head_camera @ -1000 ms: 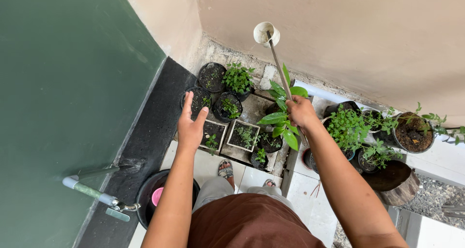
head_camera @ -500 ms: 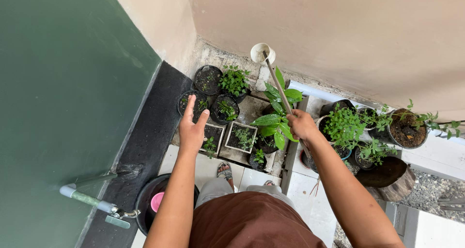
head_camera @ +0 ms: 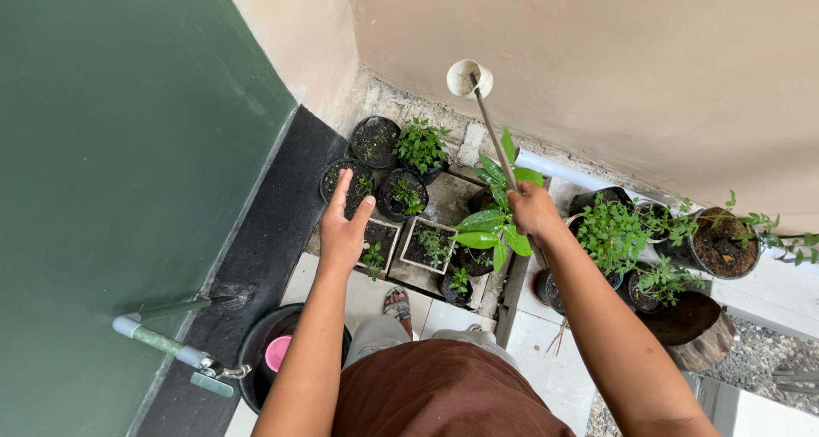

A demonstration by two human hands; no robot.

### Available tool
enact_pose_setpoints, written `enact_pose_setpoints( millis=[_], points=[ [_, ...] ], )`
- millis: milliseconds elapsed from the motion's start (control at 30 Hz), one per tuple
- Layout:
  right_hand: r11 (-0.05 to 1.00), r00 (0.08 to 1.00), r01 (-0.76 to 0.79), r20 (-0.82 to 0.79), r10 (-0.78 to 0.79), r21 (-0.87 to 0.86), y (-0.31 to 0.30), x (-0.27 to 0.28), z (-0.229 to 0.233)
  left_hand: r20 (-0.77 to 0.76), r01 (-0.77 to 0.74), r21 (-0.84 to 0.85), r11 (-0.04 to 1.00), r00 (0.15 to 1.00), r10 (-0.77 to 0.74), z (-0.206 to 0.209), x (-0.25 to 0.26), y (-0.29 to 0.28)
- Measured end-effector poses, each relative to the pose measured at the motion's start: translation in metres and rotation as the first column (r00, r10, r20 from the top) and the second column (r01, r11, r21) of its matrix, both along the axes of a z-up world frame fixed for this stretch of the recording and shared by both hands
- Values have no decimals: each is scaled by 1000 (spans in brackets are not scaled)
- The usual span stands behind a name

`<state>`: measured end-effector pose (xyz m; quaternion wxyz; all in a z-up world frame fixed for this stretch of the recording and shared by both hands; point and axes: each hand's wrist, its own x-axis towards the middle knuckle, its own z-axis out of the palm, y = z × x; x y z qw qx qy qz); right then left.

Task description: The person waters several potted plants on a tiled balcony using a long-handled ladle. They scoop water from a black bucket and pour it onto the soil of each plant, moving systematically from one pot to the next.

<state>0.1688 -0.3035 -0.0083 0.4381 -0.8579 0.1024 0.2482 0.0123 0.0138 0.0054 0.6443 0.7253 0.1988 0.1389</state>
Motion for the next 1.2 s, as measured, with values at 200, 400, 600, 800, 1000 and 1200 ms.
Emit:
enact_pose_setpoints(
  millis=[200,400,600,800,1000,1200],
  points=[
    [1000,999,19,30,-20,7,-11,4,-8,-3,-16,-10,1000,1000,16,-4,1,3],
    [1000,999,-3,-33,4,19,-13,-3,-12,34,-20,2,1000,999,20,-1,4,3],
    [998,998,-50,-25,49,-37,-2,-1,-7,-119,-33,-129,991,993,18,16,1,-1],
    [996,998,-57,34,59,-71,-1,18,-7,-9,-10,-4,1000,1000,9,1,0,2],
    [999,1000,23,6,-23,25,-12,22,-16,-4,-4,-5,1000,1000,4,-7,0,3],
    [998,1000,8,-8,-8,-62,-24,-1,-10,-59,-11,-48,999,998,9,-1,-3,1]
  ],
)
